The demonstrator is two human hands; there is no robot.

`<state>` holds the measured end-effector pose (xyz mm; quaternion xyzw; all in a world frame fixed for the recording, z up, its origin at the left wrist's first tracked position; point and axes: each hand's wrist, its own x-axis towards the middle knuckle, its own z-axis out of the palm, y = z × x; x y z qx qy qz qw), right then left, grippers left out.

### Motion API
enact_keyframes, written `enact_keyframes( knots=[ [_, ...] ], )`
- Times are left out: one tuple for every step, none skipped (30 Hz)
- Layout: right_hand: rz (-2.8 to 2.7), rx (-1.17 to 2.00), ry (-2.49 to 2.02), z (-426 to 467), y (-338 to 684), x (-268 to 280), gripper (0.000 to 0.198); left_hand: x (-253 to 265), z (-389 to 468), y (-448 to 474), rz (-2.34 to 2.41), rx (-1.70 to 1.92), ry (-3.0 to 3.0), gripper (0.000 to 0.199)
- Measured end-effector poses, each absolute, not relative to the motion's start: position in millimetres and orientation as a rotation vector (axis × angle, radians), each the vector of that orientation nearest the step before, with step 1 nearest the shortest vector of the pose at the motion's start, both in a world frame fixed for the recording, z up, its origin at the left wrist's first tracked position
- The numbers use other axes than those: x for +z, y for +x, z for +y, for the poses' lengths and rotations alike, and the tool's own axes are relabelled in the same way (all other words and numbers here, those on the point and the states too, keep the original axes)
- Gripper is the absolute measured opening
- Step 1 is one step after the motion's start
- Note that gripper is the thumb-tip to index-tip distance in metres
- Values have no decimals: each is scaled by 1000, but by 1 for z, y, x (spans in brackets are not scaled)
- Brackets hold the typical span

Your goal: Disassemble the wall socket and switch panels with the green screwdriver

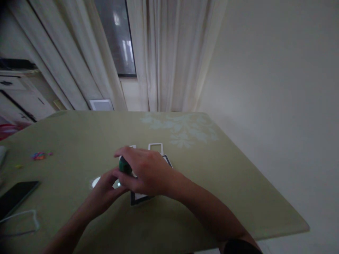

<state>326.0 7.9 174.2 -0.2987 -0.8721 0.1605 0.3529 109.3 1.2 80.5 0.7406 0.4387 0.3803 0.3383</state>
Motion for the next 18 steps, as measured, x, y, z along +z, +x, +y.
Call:
enact_keyframes(
  knots=[
    [-2204, 386, -785, 7, 330, 177, 34, 81, -1, 109, 1132, 931, 1969, 23],
    [-2135, 358, -806, 6, 335, 181, 33, 81, -4, 108, 1131, 854, 2026, 34],
    [-2051, 330, -833, 5, 341, 186, 32, 81, -6, 108, 1139, 759, 2095, 49],
    [-1958, 300, -863, 4, 347, 190, 32, 80, -8, 108, 1156, 654, 2166, 64],
    [-1861, 266, -896, 4, 355, 193, 31, 78, -10, 109, 1180, 554, 2228, 73],
    [-1771, 232, -929, 5, 362, 195, 30, 77, -12, 111, 1207, 462, 2274, 77],
    [-1697, 197, -964, 7, 370, 193, 30, 75, -13, 113, 1234, 391, 2303, 77],
    [-1644, 169, -1010, 10, 379, 189, 31, 74, -14, 115, 1255, 352, 2318, 75],
    [-1614, 162, -1059, 14, 387, 182, 33, 74, -14, 116, 1263, 334, 2324, 72],
    [-1608, 180, -1113, 19, 395, 171, 35, 74, -14, 118, 1261, 331, 2325, 70],
    [-1606, 225, -1166, 24, 403, 158, 35, 75, -14, 119, 1243, 334, 2324, 69],
    [-1590, 308, -1216, 29, 411, 142, 35, 76, -15, 119, 1216, 344, 2322, 68],
    [-1517, 415, -1258, 33, 418, 126, 36, 77, -15, 120, 1186, 359, 2321, 68],
    [-1391, 528, -1284, 37, 425, 109, 40, 79, -15, 120, 1158, 374, 2318, 69],
    [-1320, 561, -1300, 40, 431, 94, 42, 79, -15, 120, 1138, 387, 2311, 70],
    [-1268, 581, -1309, 42, 436, 81, 44, 80, -15, 120, 1125, 394, 2300, 70],
    [-1206, 611, -1308, 43, 439, 70, 48, 81, -15, 121, 1119, 394, 2286, 68],
    [-1154, 646, -1297, 43, 442, 63, 52, 81, -14, 122, 1119, 390, 2272, 66]
  ],
)
